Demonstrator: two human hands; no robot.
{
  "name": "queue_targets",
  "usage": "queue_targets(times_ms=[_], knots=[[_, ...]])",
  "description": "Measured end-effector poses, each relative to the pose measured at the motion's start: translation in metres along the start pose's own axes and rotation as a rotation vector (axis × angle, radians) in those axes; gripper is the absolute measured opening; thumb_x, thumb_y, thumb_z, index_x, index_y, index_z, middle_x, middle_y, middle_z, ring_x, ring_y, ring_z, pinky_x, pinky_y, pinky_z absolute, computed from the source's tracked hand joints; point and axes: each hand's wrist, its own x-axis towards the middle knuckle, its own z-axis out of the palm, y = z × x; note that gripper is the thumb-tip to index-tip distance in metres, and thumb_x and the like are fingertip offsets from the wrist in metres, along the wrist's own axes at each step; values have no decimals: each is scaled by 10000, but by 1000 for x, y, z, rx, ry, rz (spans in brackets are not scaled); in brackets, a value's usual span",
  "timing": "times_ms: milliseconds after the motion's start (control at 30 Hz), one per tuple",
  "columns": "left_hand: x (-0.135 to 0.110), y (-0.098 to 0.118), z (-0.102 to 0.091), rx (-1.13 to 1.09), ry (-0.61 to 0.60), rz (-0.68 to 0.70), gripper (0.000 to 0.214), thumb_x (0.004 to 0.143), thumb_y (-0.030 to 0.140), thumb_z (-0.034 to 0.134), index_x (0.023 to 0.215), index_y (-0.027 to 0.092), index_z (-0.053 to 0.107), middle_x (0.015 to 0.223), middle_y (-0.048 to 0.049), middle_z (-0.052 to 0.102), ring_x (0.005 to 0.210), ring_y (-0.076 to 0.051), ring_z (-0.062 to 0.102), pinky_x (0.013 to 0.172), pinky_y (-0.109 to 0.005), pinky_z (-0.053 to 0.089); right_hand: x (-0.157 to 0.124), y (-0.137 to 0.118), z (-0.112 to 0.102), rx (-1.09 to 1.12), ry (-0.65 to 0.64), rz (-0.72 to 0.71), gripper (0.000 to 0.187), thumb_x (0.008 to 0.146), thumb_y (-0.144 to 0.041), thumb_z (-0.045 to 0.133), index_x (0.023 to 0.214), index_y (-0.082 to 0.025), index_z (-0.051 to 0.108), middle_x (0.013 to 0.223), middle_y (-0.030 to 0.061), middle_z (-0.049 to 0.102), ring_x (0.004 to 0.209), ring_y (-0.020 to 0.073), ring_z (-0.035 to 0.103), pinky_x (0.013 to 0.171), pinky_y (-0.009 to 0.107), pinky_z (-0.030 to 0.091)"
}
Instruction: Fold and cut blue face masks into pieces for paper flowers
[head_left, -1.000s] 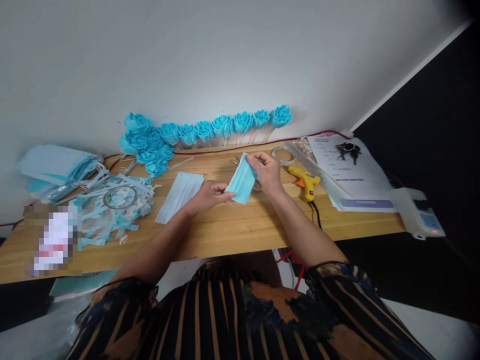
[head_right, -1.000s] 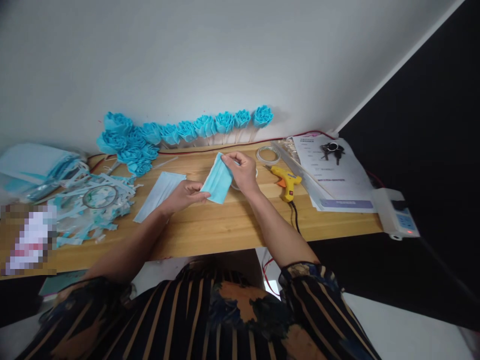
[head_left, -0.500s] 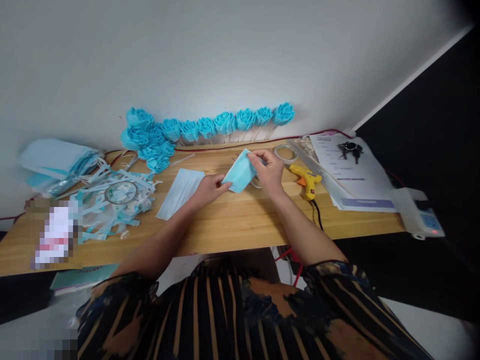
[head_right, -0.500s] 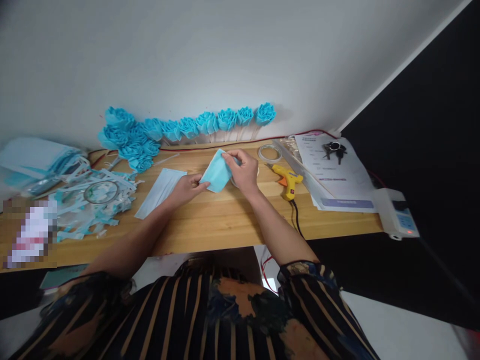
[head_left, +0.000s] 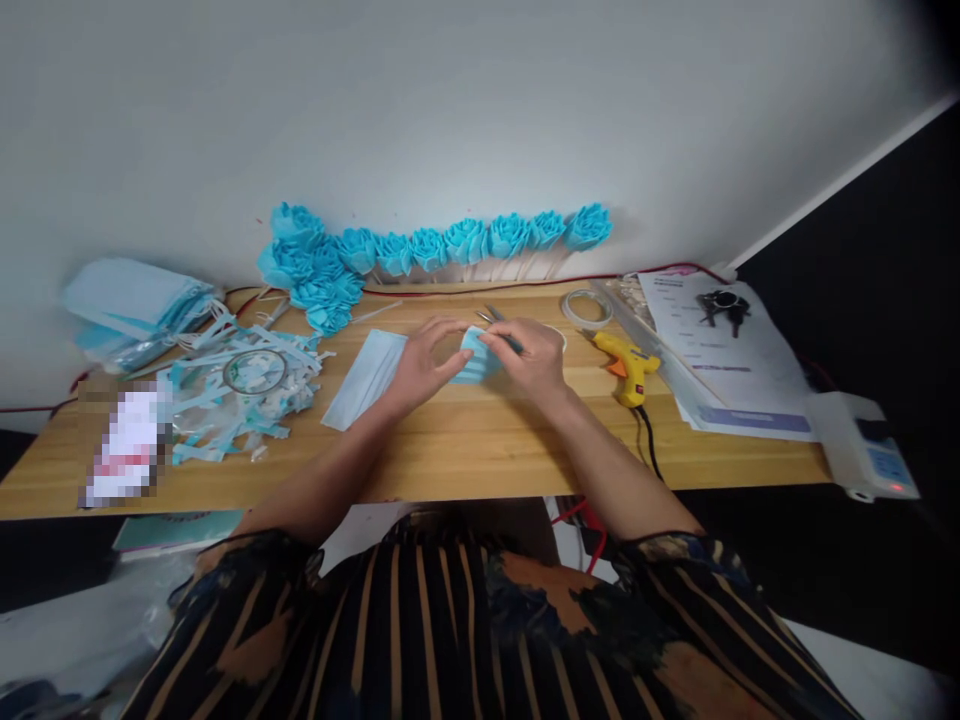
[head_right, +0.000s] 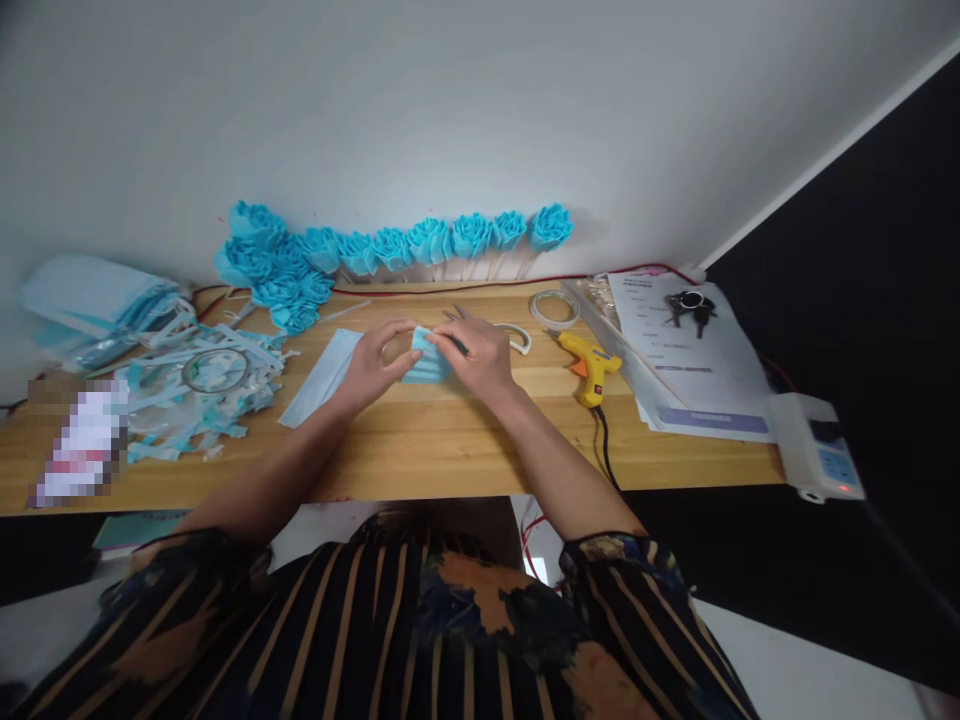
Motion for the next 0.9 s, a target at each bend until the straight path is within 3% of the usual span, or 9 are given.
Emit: queue_targets(times_ms=[133,267,367,433,500,633,900], knots=[[0,2,4,11,-35,17,180,884,384,679,895,204,686,995,-82,744,1004,-237,672,955,-374,496,-3,-2,4,-15,-140,-23,290,959,-492,663,797,-288,792,832,41,801,816,246,725,890,433,545],[-2,-1,5,-127,-13,-93,238,870,424,708,821,197,653,876,-45,698,887,-208,643,860,-338,497,-3,-3,8,92,-110,104,313,888,-578,735,958,-277,786,920,47,792,895,250,725,917,419,555],[-3,-4,4,-352,82,-243,295,866,465,740,825,187,648,805,-7,668,783,-164,616,766,-294,485,-3,2,15,316,-110,276,652,737,-648,844,1249,-275,688,1048,47,775,920,241,719,840,375,586],[-2,-5,4,-471,132,-296,306,852,471,769,849,185,659,798,1,680,773,-149,620,764,-282,488,-3,7,20,458,-175,357,790,675,-629,884,1329,-272,624,1116,59,768,952,248,724,810,364,598],[-1,-6,3,-544,160,-311,324,829,480,799,894,184,686,830,-7,714,810,-151,645,808,-286,505,-3,12,23,501,-225,399,747,689,-544,883,1324,-256,616,1185,78,762,1008,265,725,827,375,601],[2,-10,4,-627,218,-341,417,776,530,833,974,183,712,911,-36,764,910,-187,685,879,-312,531,-4,15,25,337,-265,394,549,742,-370,797,1254,-218,668,1190,85,766,1018,286,709,890,426,576],[4,-15,8,-667,333,-405,444,815,558,724,1045,185,654,938,-60,756,965,-230,704,821,-317,539,-10,5,35,189,-319,387,517,725,-350,763,1208,-176,705,1177,109,772,1039,318,693,958,465,526]])
